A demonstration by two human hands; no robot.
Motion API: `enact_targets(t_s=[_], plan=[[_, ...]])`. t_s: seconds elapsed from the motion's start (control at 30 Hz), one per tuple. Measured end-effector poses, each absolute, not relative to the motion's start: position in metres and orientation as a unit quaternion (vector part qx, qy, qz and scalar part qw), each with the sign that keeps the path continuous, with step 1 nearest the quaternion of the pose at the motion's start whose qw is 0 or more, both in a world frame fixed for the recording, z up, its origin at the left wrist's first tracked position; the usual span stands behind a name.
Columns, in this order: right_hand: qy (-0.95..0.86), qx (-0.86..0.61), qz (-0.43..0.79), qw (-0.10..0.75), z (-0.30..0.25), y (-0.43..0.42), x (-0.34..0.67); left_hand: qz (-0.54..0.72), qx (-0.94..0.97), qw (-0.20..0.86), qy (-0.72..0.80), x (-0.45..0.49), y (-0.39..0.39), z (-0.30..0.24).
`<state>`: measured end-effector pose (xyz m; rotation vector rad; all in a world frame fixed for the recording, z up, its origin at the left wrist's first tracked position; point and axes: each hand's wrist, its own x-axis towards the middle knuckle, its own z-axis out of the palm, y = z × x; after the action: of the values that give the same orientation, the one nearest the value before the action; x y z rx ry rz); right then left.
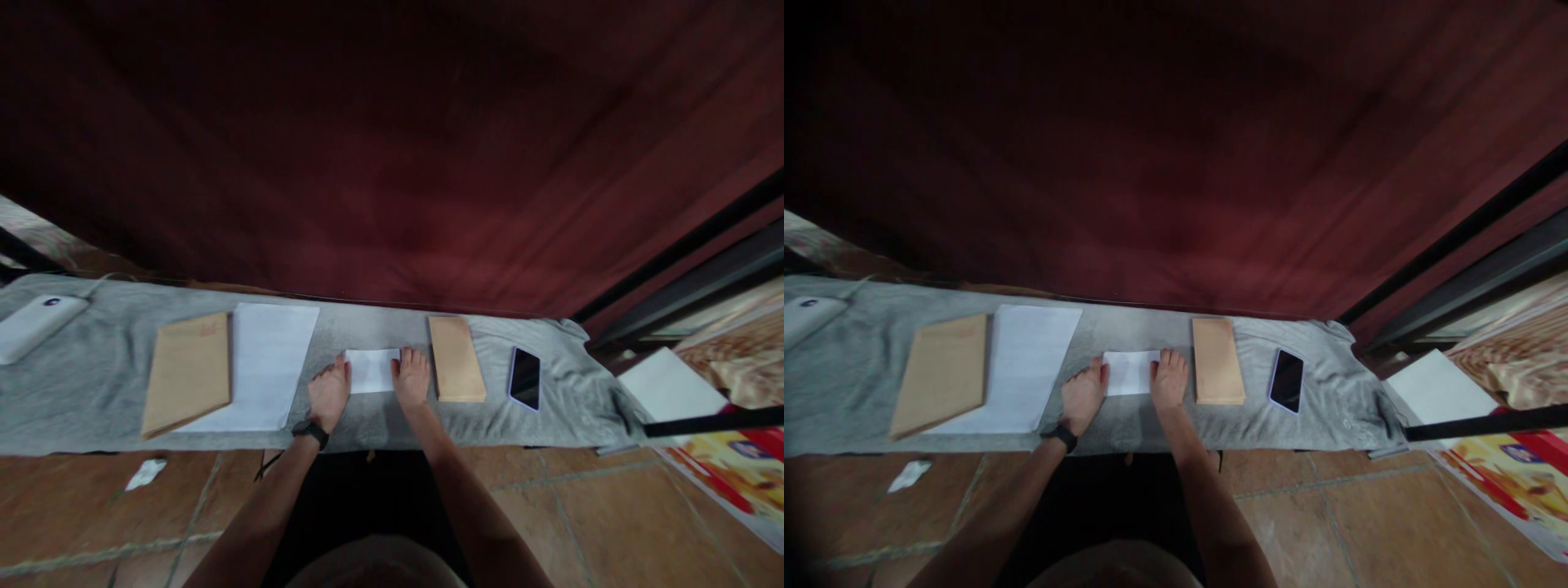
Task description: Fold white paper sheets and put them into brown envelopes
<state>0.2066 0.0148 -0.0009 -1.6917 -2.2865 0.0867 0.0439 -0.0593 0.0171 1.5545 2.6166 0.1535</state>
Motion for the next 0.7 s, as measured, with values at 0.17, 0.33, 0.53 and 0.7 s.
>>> enact_targets(t_s=[0.17, 0.33, 0.53, 0.7], plan=[[-0.856, -0.474, 0.068, 0.194, -0.011, -0.003, 0.195, 0.056, 0.51, 0.06, 0.856, 0.044, -0.059, 0.021], [-0.869, -0.449, 0.067, 0.194, -0.03, -0.016, 0.189, 0.061, 0.513, 0.066, 0.854, 0.043, -0.059, 0.02], [-0.869, -0.448, 0.048, 0.203, -0.037, -0.019, 0.19, 0.063, 0.506, 0.064, 0.858, 0.043, -0.059, 0.017], [-0.869, -0.45, 0.039, 0.201, -0.037, -0.02, 0.189, 0.105, 0.52, 0.013, 0.848, 0.049, -0.062, 0.018]])
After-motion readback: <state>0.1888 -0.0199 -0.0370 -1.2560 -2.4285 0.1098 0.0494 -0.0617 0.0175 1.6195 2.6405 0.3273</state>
